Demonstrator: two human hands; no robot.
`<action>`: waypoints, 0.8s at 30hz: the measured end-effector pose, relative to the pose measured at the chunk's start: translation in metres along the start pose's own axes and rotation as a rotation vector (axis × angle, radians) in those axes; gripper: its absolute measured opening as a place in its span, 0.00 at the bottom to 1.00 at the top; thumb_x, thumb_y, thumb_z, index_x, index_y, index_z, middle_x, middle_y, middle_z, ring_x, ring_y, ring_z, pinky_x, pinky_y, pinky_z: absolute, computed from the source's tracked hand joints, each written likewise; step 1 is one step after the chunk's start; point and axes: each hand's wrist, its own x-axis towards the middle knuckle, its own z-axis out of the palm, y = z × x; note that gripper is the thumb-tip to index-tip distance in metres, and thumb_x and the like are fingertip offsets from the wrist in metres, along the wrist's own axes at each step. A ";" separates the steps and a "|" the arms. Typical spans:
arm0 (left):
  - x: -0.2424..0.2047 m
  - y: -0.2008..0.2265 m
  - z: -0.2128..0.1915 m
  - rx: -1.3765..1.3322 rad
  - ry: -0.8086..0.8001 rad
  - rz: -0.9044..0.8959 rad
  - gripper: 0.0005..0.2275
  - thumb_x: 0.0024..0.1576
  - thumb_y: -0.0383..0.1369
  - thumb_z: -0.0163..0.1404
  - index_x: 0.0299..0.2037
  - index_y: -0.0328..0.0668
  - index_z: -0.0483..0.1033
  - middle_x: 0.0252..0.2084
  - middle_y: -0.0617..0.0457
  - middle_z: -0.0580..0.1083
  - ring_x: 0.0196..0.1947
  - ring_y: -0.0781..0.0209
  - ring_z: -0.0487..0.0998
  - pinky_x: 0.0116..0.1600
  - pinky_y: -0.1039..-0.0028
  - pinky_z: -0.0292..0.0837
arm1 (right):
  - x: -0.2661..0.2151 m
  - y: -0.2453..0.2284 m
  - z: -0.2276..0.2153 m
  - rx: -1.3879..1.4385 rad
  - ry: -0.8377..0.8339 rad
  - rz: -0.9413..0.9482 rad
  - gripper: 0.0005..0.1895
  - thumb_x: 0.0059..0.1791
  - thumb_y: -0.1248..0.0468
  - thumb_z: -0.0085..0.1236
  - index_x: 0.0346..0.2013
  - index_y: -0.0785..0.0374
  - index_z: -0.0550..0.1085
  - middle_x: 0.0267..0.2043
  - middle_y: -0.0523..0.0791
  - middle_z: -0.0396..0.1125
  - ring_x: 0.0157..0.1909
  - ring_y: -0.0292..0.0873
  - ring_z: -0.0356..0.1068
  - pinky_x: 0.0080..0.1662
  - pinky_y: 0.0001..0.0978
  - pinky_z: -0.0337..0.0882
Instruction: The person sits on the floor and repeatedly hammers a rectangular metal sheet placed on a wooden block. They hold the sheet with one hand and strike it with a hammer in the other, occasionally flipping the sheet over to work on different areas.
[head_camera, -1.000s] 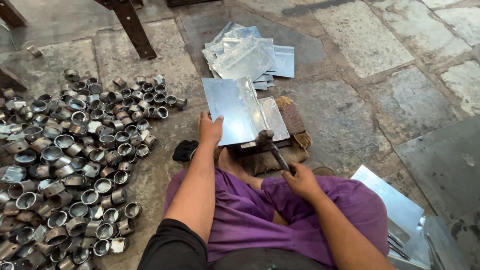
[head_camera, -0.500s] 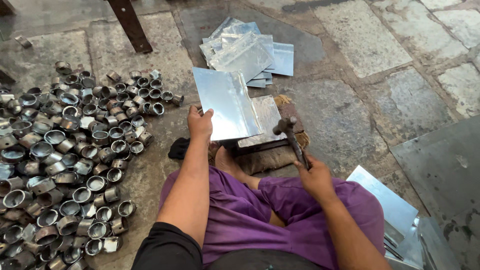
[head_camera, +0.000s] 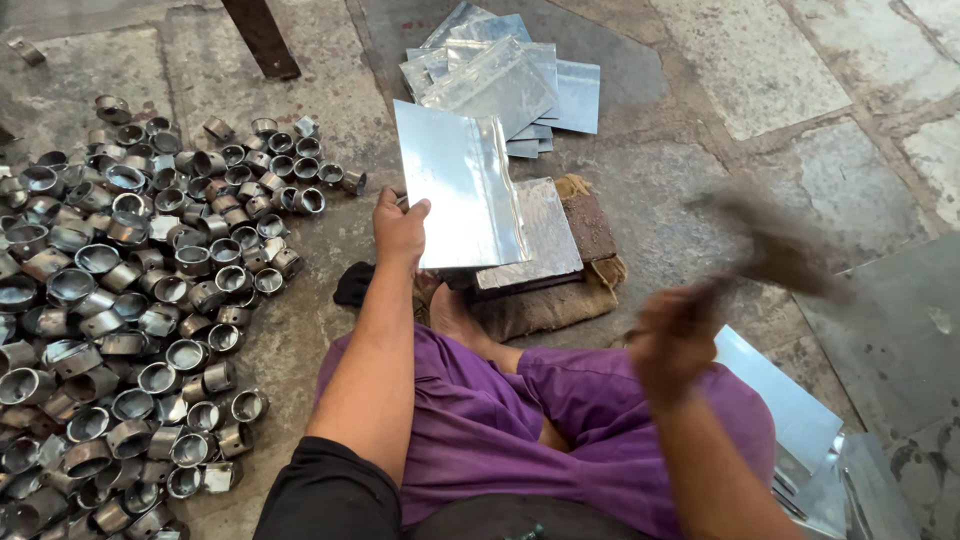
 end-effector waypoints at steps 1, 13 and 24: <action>-0.001 0.001 -0.001 0.009 0.002 0.002 0.10 0.56 0.19 0.53 0.46 0.37 0.70 0.42 0.51 0.77 0.41 0.64 0.77 0.48 0.72 0.72 | -0.015 0.008 0.012 -0.282 -0.168 0.147 0.17 0.57 0.65 0.53 0.59 0.69 0.71 0.41 0.54 0.72 0.38 0.48 0.71 0.43 0.36 0.72; 0.003 -0.012 -0.009 0.008 0.021 0.018 0.10 0.56 0.19 0.53 0.45 0.37 0.69 0.40 0.52 0.77 0.39 0.65 0.77 0.45 0.73 0.72 | 0.019 -0.048 -0.001 -0.064 -0.318 0.438 0.20 0.55 0.59 0.59 0.60 0.60 0.75 0.26 0.49 0.67 0.26 0.35 0.64 0.28 0.32 0.64; -0.011 0.008 -0.004 0.384 0.133 -0.048 0.11 0.57 0.26 0.57 0.46 0.33 0.69 0.41 0.48 0.77 0.37 0.62 0.78 0.43 0.71 0.73 | -0.040 0.069 0.028 -0.056 -0.598 0.916 0.13 0.54 0.61 0.56 0.48 0.66 0.74 0.22 0.44 0.63 0.19 0.39 0.61 0.23 0.33 0.62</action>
